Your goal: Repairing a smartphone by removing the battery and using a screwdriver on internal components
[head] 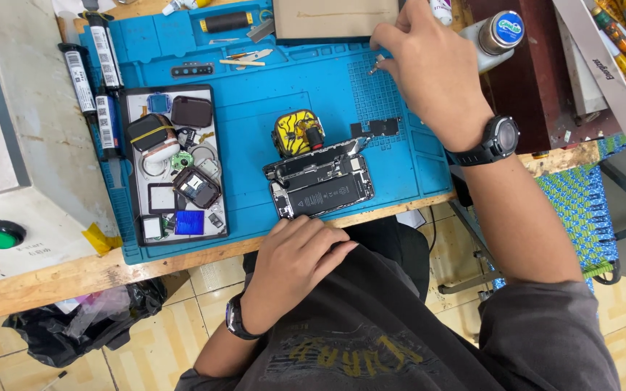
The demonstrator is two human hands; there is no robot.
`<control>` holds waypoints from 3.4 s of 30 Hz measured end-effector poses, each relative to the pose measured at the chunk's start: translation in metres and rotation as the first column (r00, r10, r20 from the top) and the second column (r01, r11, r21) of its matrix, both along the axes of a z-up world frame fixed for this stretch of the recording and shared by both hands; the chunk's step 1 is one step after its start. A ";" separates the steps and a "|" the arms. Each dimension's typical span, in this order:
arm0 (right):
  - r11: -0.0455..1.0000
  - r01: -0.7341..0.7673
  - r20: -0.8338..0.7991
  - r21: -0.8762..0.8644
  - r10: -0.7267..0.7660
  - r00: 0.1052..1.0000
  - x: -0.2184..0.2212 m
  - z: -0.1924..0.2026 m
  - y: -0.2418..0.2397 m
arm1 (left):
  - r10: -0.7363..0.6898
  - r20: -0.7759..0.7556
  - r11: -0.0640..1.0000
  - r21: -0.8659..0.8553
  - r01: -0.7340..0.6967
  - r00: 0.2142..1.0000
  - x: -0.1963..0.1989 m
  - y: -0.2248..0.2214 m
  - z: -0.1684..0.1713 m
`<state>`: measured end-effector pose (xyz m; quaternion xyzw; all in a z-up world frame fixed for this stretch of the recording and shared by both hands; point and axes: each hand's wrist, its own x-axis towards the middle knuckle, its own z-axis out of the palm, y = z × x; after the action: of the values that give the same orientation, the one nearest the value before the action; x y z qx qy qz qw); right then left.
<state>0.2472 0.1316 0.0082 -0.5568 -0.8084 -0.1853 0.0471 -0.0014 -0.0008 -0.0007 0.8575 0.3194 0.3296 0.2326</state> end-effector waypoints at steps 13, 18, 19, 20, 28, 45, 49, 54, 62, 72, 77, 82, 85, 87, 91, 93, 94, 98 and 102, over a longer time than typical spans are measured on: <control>0.999 0.012 -0.056 -0.029 -0.013 0.998 0.004 -0.004 0.002 | -0.003 -0.010 1.000 0.004 0.003 1.000 0.000 0.001 0.001; 0.999 0.010 -0.046 -0.034 -0.012 0.999 0.002 -0.003 0.002 | -0.012 -0.009 1.000 0.003 0.012 1.000 0.000 0.001 0.001; 0.999 0.012 -0.055 -0.041 -0.015 0.998 0.001 -0.004 0.004 | -0.013 -0.011 1.000 0.001 0.013 1.000 0.000 0.001 0.001; 0.999 0.008 -0.057 -0.039 -0.011 0.998 0.003 -0.002 0.003 | -0.009 -0.013 1.000 0.003 0.009 1.000 0.001 0.001 0.000; 0.992 0.029 -0.032 -0.120 -0.033 0.999 0.002 0.006 -0.004 | -0.036 -0.027 0.999 -0.021 0.036 0.999 -0.003 -0.002 -0.007; 0.833 -0.390 -0.781 -0.392 -0.077 0.620 -0.025 0.079 -0.137 | 0.062 0.345 0.989 -0.147 -0.011 0.937 0.010 -0.005 0.013; 0.826 -0.420 -0.892 -0.376 -0.200 0.405 -0.041 0.052 -0.151 | 0.018 0.310 0.990 -0.138 0.027 0.950 0.011 -0.007 0.010; 0.822 -0.316 -0.869 -0.473 -0.375 0.324 -0.052 0.032 -0.156 | 0.054 0.258 0.990 -0.137 -0.018 0.965 0.007 -0.014 0.001; 0.844 -0.331 -0.886 -0.423 -0.309 0.346 -0.066 0.024 -0.146 | 0.169 0.233 0.979 -0.153 -0.136 0.958 0.005 -0.013 0.003; 0.995 -0.104 -0.781 -0.003 0.062 0.621 -0.057 -0.004 -0.144 | 0.514 -0.120 0.853 -0.035 -0.521 0.849 0.025 -0.002 0.007; 0.990 -0.141 -0.746 0.025 0.112 0.657 -0.058 -0.007 -0.137 | 0.597 -0.185 0.799 0.049 -0.599 0.781 0.034 0.004 0.003; 0.986 -0.164 -0.757 -0.039 0.078 0.649 -0.058 -0.010 -0.136 | 0.574 -0.225 0.808 0.000 -0.589 0.787 0.033 0.007 0.006; 0.983 -0.178 -0.761 -0.046 0.081 0.644 -0.057 -0.011 -0.135 | 0.566 -0.230 0.812 -0.009 -0.583 0.792 0.033 0.009 0.006; 0.982 -0.180 -0.763 -0.054 0.076 0.642 -0.055 -0.012 -0.136 | 0.560 -0.236 0.815 -0.012 -0.579 0.794 0.033 0.010 0.005; 0.977 -0.202 -0.763 -0.076 0.074 0.642 -0.053 -0.011 -0.137 | 0.553 -0.267 0.819 -0.001 -0.574 0.789 0.033 0.009 0.005; 0.976 -0.202 -0.765 -0.079 0.071 0.640 -0.053 -0.011 -0.137 | 0.547 -0.271 0.820 -0.016 -0.572 0.792 0.033 0.009 0.006; 0.975 -0.204 -0.767 -0.082 0.069 0.638 -0.052 -0.011 -0.137 | 0.543 -0.277 0.820 -0.030 -0.572 0.793 0.032 0.008 0.007; 0.972 -0.219 -0.756 -0.082 0.083 0.650 -0.051 -0.012 -0.137 | 0.540 -0.264 0.824 -0.031 -0.566 0.799 0.030 0.009 0.007; 0.972 -0.225 -0.759 -0.072 0.092 0.644 -0.052 -0.011 -0.137 | 0.534 -0.264 0.824 -0.046 -0.564 0.803 0.029 0.009 0.008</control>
<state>0.1957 -0.0051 -0.0030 -0.5121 -0.7743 0.1313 0.3477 0.0274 0.0085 0.0074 0.7453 0.5993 0.2568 0.1389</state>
